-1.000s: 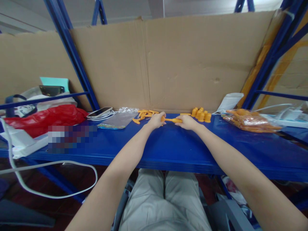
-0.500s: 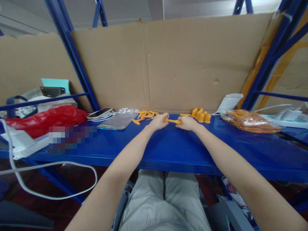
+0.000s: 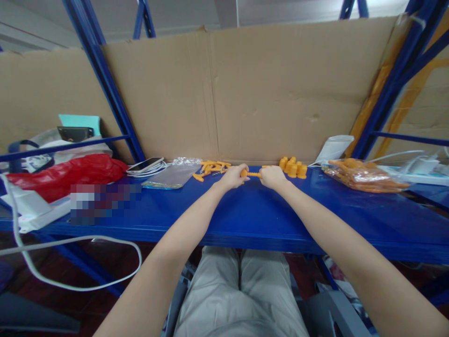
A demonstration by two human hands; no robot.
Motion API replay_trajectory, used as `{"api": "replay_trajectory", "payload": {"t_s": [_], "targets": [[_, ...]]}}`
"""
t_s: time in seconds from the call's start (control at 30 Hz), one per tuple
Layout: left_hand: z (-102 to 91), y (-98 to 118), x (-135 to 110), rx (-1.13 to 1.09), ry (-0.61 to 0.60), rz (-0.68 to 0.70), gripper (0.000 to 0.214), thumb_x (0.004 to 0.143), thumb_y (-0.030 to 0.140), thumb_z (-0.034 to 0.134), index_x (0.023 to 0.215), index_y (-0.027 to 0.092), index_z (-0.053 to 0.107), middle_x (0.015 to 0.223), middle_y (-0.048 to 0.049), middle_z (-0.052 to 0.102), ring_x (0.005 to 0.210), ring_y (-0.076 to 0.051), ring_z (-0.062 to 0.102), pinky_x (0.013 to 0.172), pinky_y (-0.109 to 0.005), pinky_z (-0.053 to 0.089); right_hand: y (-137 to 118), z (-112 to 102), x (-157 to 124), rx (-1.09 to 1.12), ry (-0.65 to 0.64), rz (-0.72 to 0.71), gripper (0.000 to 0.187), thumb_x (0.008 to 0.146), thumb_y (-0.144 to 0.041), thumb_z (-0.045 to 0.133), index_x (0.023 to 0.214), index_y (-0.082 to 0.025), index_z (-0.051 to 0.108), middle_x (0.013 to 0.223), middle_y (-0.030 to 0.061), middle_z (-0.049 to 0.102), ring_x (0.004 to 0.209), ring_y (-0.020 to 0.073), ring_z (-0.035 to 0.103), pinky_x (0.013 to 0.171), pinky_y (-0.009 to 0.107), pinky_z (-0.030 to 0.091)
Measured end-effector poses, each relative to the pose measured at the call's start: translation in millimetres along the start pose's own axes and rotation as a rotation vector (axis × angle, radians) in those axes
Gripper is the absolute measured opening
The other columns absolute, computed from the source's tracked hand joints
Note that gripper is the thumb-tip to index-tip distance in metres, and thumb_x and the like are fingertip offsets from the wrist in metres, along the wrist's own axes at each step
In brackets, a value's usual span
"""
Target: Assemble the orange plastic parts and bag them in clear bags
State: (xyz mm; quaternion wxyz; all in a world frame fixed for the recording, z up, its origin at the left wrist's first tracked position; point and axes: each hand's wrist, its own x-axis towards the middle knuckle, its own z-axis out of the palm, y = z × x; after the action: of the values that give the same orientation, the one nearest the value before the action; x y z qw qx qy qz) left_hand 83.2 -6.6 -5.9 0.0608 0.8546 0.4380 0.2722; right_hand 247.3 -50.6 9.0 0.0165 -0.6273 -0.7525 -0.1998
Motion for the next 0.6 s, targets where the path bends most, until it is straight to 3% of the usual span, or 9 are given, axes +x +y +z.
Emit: {"api": "replay_trajectory", "payload": {"t_s": [0.13, 0.3, 0.43, 0.6], "targets": [[-1.3, 2, 0, 0.102, 0.081, 0.153, 0.024, 0.078, 0.013, 0.07, 0.099, 0.018, 0.059, 0.083, -0.0023, 0.068, 0.083, -0.017, 0.066, 0.078, -0.027, 0.048, 7, 3, 3, 0.033, -0.022, 0.025, 0.038, 0.09, -0.022, 0.044, 0.113, -0.008, 0.07, 0.106, 0.0225, 0.071, 0.105, 0.0317, 0.067, 0.085, 0.036, 0.051], [0.1, 3, -2, 0.201, 0.147, 0.291, 0.026, 0.083, 0.013, 0.065, 0.107, 0.017, 0.058, 0.106, -0.0095, 0.067, 0.097, -0.02, 0.064, 0.086, -0.03, 0.048, 15, 12, 11, 0.108, -0.088, 0.005, 0.039, 0.089, -0.025, 0.047, 0.117, -0.009, 0.069, 0.106, 0.0198, 0.072, 0.105, 0.0294, 0.067, 0.086, 0.033, 0.05], [3.8, 4, -1, 0.18, 0.146, 0.268, 0.022, 0.082, 0.014, 0.065, 0.104, 0.016, 0.059, 0.099, -0.008, 0.068, 0.092, -0.02, 0.065, 0.082, -0.029, 0.048, 14, 10, 7, 0.115, -0.058, 0.057, 0.037, 0.091, -0.025, 0.046, 0.116, -0.011, 0.069, 0.107, 0.0189, 0.072, 0.106, 0.0292, 0.067, 0.085, 0.034, 0.048], [8.3, -2, 4, 0.05, 0.127, 0.115, 0.019, 0.079, 0.019, 0.068, 0.096, 0.018, 0.06, 0.07, 0.0013, 0.065, 0.071, -0.016, 0.064, 0.07, -0.025, 0.048, 10, 3, 1, 0.012, 0.061, 0.095, 0.035, 0.093, -0.017, 0.041, 0.115, -0.008, 0.067, 0.112, 0.0215, 0.07, 0.109, 0.0301, 0.065, 0.095, 0.043, 0.038]]}}
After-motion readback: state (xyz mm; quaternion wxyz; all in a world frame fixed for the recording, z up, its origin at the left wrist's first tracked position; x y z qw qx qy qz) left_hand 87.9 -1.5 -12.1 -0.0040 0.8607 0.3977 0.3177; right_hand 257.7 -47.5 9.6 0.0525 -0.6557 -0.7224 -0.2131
